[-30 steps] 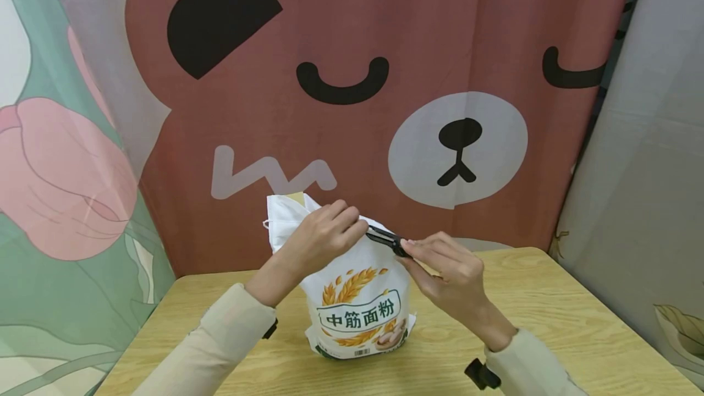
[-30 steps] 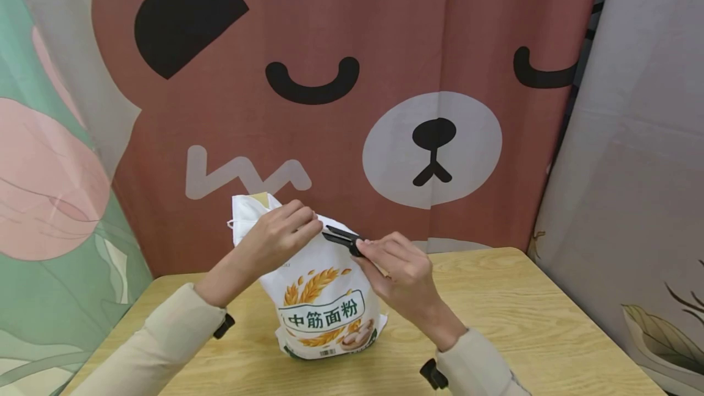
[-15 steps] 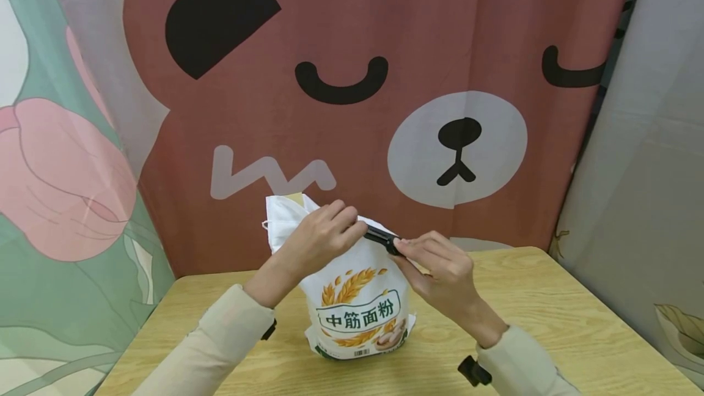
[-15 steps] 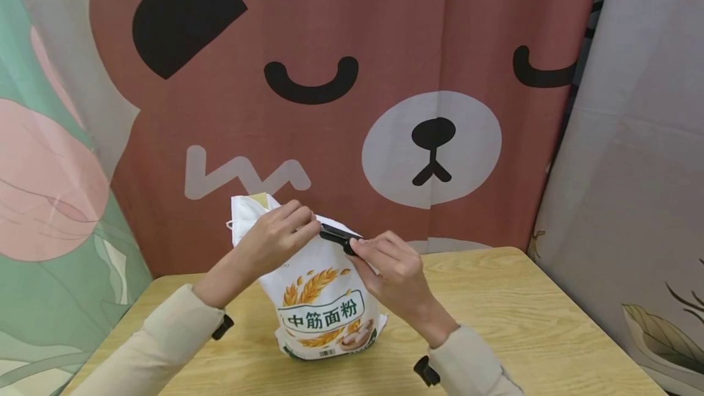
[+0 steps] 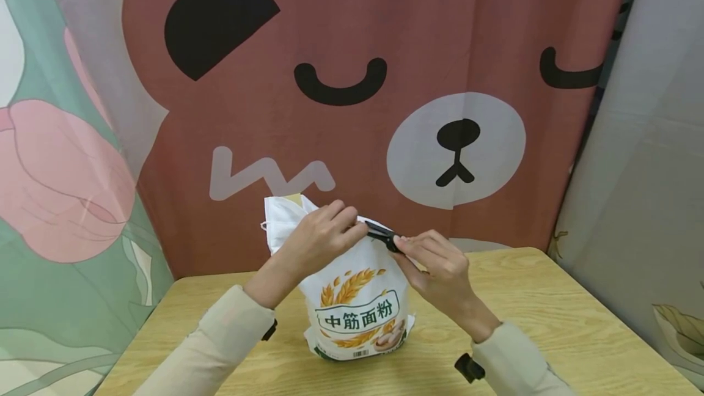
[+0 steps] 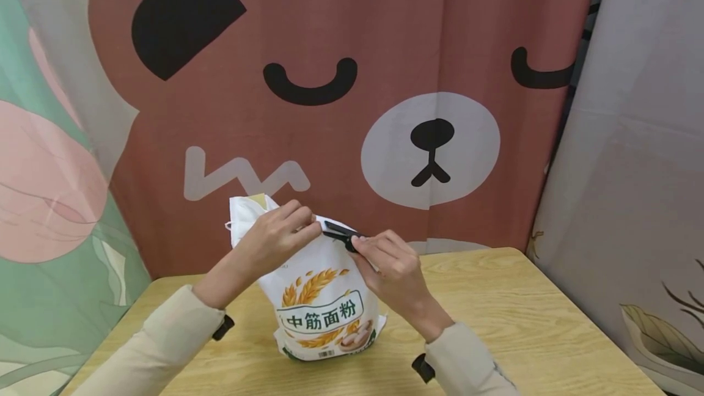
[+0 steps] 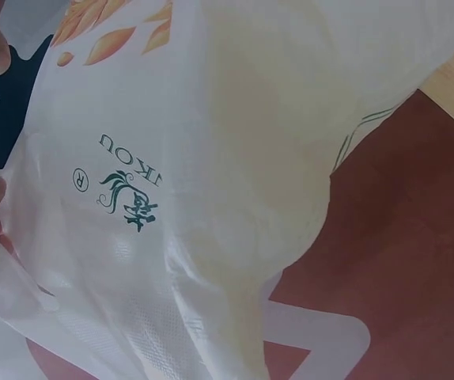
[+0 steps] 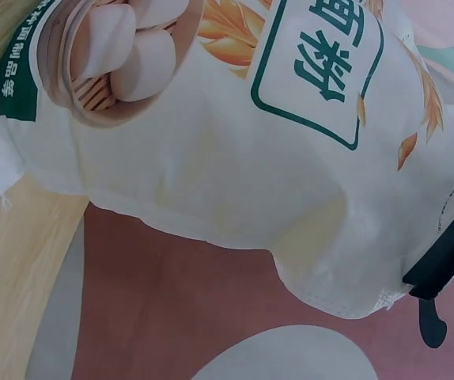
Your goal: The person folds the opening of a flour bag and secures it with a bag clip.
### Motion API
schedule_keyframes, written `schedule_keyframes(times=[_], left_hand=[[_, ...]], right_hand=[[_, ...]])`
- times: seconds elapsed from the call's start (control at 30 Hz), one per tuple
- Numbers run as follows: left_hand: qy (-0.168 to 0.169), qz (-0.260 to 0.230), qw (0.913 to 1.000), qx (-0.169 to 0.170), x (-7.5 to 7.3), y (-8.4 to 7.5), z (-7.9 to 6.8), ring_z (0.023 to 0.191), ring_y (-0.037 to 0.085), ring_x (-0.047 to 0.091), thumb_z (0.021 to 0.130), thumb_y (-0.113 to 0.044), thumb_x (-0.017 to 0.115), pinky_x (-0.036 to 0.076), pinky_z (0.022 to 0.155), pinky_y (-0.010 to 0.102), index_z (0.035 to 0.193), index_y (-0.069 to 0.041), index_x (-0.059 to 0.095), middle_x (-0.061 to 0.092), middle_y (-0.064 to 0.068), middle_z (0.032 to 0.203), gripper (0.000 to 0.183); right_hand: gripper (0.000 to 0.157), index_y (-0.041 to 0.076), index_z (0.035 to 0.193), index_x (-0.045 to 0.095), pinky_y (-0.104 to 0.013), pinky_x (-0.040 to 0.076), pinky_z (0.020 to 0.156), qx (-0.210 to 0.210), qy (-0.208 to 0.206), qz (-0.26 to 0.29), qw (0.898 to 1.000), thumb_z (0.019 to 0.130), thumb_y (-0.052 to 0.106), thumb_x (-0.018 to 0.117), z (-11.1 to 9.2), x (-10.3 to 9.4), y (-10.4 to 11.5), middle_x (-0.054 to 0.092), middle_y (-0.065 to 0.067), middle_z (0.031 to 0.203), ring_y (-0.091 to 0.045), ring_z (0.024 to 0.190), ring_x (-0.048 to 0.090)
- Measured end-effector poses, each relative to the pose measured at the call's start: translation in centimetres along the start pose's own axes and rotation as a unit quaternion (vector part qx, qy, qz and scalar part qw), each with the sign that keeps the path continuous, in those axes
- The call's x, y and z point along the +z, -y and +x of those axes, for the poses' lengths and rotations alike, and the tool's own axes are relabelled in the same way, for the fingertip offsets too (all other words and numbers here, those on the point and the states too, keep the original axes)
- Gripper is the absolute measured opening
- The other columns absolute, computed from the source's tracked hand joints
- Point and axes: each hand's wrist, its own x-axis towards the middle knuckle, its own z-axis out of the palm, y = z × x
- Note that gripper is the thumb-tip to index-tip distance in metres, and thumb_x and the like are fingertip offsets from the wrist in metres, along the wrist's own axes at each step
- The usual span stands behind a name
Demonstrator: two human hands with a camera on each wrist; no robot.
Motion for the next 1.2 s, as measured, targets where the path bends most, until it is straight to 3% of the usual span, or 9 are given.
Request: schedule_keyframes(times=[0.4, 0.67, 0.93, 1.2], left_hand=[[0.008, -0.004, 0.9999, -0.006, -0.1, -0.1, 0.2, 0.062, 0.016, 0.037, 0.091, -0.004, 0.046, 0.034, 0.050, 0.022, 0.080, -0.007, 0.052, 0.043, 0.005, 0.076, 0.013], [0.011, -0.001, 0.9999, -0.013, 0.1, -0.2, 0.4, 0.060, 0.016, 0.036, 0.086, 0.002, 0.049, 0.032, 0.049, 0.021, 0.077, -0.006, 0.051, 0.042, 0.005, 0.075, 0.012], [0.015, -0.015, 0.9995, -0.023, -0.1, -0.2, 0.3, 0.062, 0.016, 0.037, 0.088, 0.001, 0.047, 0.033, 0.050, 0.021, 0.083, -0.005, 0.054, 0.044, 0.005, 0.077, 0.011], [0.024, -0.029, 0.9980, -0.052, -0.2, -0.2, 0.6, 0.064, 0.016, 0.040, 0.085, 0.002, 0.053, 0.036, 0.051, 0.021, 0.087, -0.004, 0.056, 0.047, 0.006, 0.079, 0.007]], right_hand=[[0.023, -0.001, 0.092, 0.069, -0.023, 0.046, 0.055, 0.041, 0.007, 0.004, 0.999, 0.073, 0.011, 0.072, -0.6, 0.1, -0.4, 0.065, -0.007, 0.079, -0.017, 0.065, 0.058], [0.023, 0.000, 0.094, 0.068, -0.023, 0.047, 0.058, 0.067, 0.007, 0.012, 0.998, 0.075, 0.013, 0.071, -0.8, -0.1, -0.5, 0.064, -0.005, 0.081, -0.017, 0.068, 0.058], [0.028, 0.001, 0.097, 0.068, -0.022, 0.047, 0.061, 0.089, 0.004, 0.023, 0.996, 0.071, 0.011, 0.073, -1.1, -0.2, -0.7, 0.063, -0.005, 0.084, -0.016, 0.073, 0.059], [0.033, -0.001, 0.096, 0.067, -0.022, 0.047, 0.054, 0.103, -0.010, 0.038, 0.994, 0.064, 0.002, 0.076, 0.0, -0.5, -0.6, 0.063, -0.009, 0.080, -0.018, 0.062, 0.060]])
